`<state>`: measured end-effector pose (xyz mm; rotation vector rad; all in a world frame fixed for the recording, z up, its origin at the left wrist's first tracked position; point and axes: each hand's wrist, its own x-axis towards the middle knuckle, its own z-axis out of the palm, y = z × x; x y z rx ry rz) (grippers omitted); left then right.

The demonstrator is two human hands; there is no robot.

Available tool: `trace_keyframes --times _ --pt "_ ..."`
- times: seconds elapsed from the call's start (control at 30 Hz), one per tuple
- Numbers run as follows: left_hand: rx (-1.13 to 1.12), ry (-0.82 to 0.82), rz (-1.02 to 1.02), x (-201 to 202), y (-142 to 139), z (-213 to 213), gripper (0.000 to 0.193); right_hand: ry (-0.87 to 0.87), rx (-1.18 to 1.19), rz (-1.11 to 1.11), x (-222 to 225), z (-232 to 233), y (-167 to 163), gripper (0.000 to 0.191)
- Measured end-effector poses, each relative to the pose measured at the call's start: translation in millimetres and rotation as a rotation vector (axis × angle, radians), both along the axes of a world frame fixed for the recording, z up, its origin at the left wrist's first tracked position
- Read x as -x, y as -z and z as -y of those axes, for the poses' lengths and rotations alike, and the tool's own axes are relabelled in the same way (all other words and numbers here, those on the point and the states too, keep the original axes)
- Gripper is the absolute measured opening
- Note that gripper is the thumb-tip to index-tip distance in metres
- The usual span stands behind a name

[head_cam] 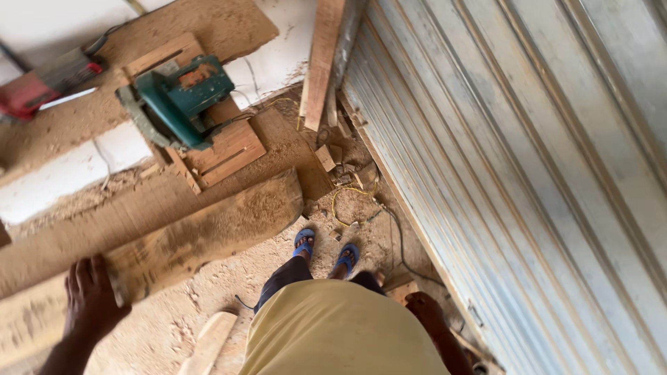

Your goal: The person uses a handheld router with a wooden guide jig to cut a decorative scalloped edge along a long plank. They repeatedly guide the router along the plank's edge, pausing briefly to reposition the workpiece and continue the cut.

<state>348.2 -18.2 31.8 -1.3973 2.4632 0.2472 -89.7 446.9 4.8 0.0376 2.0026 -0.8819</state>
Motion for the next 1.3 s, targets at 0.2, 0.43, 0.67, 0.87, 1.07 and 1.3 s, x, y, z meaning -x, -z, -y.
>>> trace_keyframes --times 0.2,0.43,0.67,0.87,1.07,1.3 --pt "-0.027 -0.021 -0.03 63.9 -13.4 -13.8 0.137 -0.064 -0.142 0.06 48.3 -6.3 8.0 0.026" --pt "0.044 -0.028 -0.041 94.1 -21.0 -25.8 0.138 -0.491 0.128 -0.577 87.0 86.6 2.7 0.025" --pt "0.121 -0.278 -0.329 70.8 -5.8 -99.3 0.117 -0.732 0.706 -0.649 29.8 322.8 -68.3 0.024" --pt "-0.622 -0.913 -0.243 -28.9 28.9 -244.5 0.055 -0.934 0.898 -0.982 -64.0 503.4 -52.1 0.056" --pt "-0.77 -1.52 -0.318 -114.1 47.1 -282.0 0.052 -0.726 0.658 -0.502 -107.8 587.8 -24.6 0.081" --pt "-0.628 -1.059 -0.488 -112.3 47.1 -232.5 0.037 -0.569 0.777 0.068 -101.0 609.1 -23.0 0.037"
